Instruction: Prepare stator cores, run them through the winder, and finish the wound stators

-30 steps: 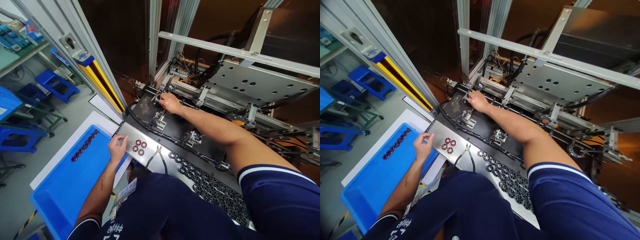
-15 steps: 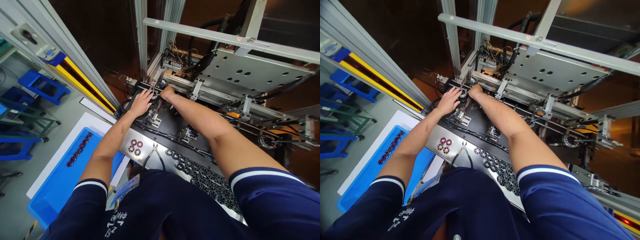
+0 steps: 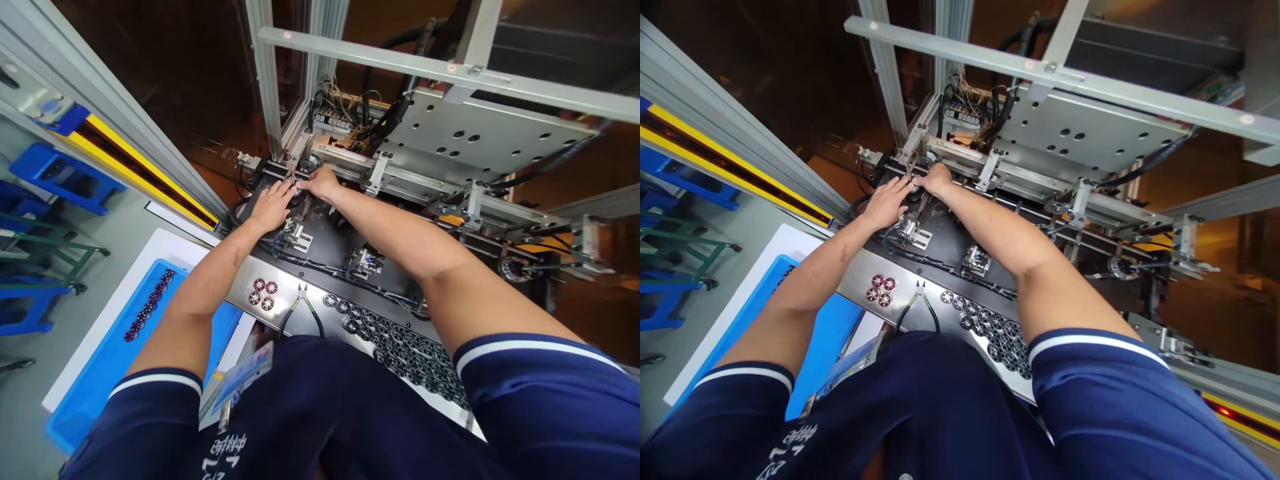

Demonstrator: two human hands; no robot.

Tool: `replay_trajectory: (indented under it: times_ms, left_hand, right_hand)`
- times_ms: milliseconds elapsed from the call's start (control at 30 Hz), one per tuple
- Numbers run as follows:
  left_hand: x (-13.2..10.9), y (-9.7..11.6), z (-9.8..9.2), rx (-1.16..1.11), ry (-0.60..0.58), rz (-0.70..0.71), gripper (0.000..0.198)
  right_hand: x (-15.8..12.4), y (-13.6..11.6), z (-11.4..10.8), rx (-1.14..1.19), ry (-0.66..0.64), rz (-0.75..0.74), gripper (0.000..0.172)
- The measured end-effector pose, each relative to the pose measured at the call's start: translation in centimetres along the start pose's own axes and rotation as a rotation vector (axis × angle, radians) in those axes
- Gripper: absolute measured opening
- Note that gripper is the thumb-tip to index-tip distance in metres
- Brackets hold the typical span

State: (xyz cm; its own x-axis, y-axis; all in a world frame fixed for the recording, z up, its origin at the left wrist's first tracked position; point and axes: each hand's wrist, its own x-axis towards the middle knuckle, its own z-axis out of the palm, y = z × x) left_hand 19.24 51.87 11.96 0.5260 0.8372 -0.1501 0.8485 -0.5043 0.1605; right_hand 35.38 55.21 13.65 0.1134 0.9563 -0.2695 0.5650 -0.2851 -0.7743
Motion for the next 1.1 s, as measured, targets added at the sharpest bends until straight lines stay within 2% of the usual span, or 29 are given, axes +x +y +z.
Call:
replay_trajectory:
  times_ms: [67, 167, 200, 267, 333, 433, 567, 667, 767, 867, 1000, 1100]
  left_hand:
    - [0.0, -0.1, -0.1, 0.006, -0.003, 0.0, 0.072]
    - [0.2, -0.4, 0.1, -0.006, -0.002, 0.013, 0.076]
    - [0.4, -0.6, 0.1, -0.015, -0.002, 0.02, 0.077]
    - [0.7, -0.8, 0.1, -0.032, 0.002, 0.032, 0.076]
    - [1.1, -1.0, 0.0, -0.035, 0.008, 0.029, 0.073]
    - [1.0, -1.1, -0.6, -0.084, 0.042, 0.003, 0.07]
    - [-1.5, -0.6, -2.0, -0.18, 0.246, 0.014, 0.065]
    - [-4.7, 1.4, -3.1, -0.189, 0.398, 0.057, 0.052]
    - [-7.1, 4.5, -3.6, -0.205, 0.469, 0.155, 0.044]
    - [-7.1, 8.0, -2.6, -0.229, 0.437, 0.25, 0.04]
    - [-4.1, 11.7, 0.3, -0.251, 0.306, 0.255, 0.042]
    - [-1.4, 13.3, 2.0, -0.221, 0.197, 0.194, 0.053]
  right_hand:
    - [-3.0, 0.8, -2.7, -0.07, -0.026, -0.162, 0.022]
    - [-8.2, 4.1, -8.2, -0.312, -0.072, -0.498, 0.022]
    - [-9.6, 5.6, -10.0, -0.427, -0.044, -0.535, 0.021]
    - [-11.7, 8.7, -12.7, -0.584, 0.011, -0.514, 0.02]
    - [-12.2, 11.2, -13.9, -0.668, 0.0, -0.487, 0.025]
    - [-11.1, 12.8, -12.8, -0.747, -0.089, -0.538, 0.034]
    - [-9.0, 11.8, -10.1, -0.844, -0.113, -0.623, 0.031]
    - [-8.2, 11.3, -9.3, -0.873, -0.123, -0.621, 0.032]
    - [-7.7, 11.9, -9.3, -0.808, -0.124, -0.58, 0.032]
    - [-7.1, 12.6, -9.6, -0.618, -0.023, -0.393, 0.023]
    - [-5.1, 12.7, -9.4, -0.335, 0.078, -0.046, 0.01]
    - [-3.1, 12.5, -9.0, -0.226, 0.077, -0.018, 0.012]
